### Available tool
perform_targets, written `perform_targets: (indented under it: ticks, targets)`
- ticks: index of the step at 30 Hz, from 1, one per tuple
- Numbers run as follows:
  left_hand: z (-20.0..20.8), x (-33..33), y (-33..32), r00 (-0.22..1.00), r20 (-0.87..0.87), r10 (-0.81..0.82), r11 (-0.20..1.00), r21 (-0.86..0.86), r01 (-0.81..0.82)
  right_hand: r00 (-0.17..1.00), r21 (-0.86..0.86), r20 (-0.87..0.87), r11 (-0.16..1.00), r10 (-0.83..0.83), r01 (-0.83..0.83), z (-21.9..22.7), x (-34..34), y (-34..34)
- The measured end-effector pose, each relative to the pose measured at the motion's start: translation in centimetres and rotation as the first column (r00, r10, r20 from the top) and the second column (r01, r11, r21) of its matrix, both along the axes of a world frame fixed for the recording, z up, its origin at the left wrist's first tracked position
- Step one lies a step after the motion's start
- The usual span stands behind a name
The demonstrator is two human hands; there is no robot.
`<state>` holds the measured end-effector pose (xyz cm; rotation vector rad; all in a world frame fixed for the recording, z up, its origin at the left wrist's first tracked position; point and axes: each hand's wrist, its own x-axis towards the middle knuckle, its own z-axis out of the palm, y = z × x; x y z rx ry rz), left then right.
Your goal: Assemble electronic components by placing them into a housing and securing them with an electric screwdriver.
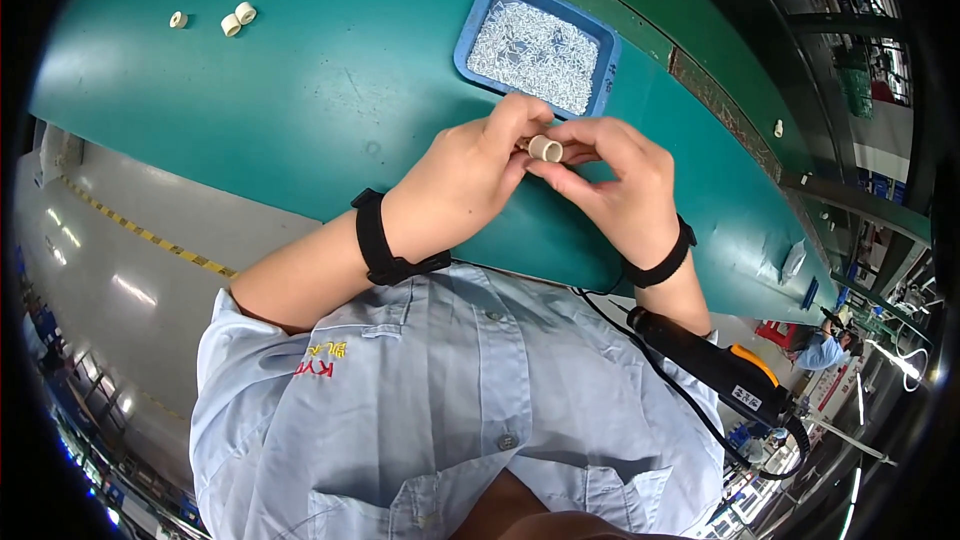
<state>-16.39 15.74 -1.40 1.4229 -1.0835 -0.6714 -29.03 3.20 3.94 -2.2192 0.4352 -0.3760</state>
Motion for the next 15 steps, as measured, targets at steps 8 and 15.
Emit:
perform_targets:
  ticks: [8, 15]
  targets:
    - [-2.9, -0.1, -0.9, 0.897, 0.441, -0.032, 0.999, 0.039, 0.016, 0.987, 0.008, -0.160, 1.000, 0.012, -0.011, -2.9, -0.3, -0.5]
    - [-2.2, -0.3, -0.8, 0.959, 0.264, -0.106, 0.984, 0.170, 0.062, 0.996, 0.118, -0.090, 0.993, 0.019, -0.008, -3.4, -0.5, -1.1]
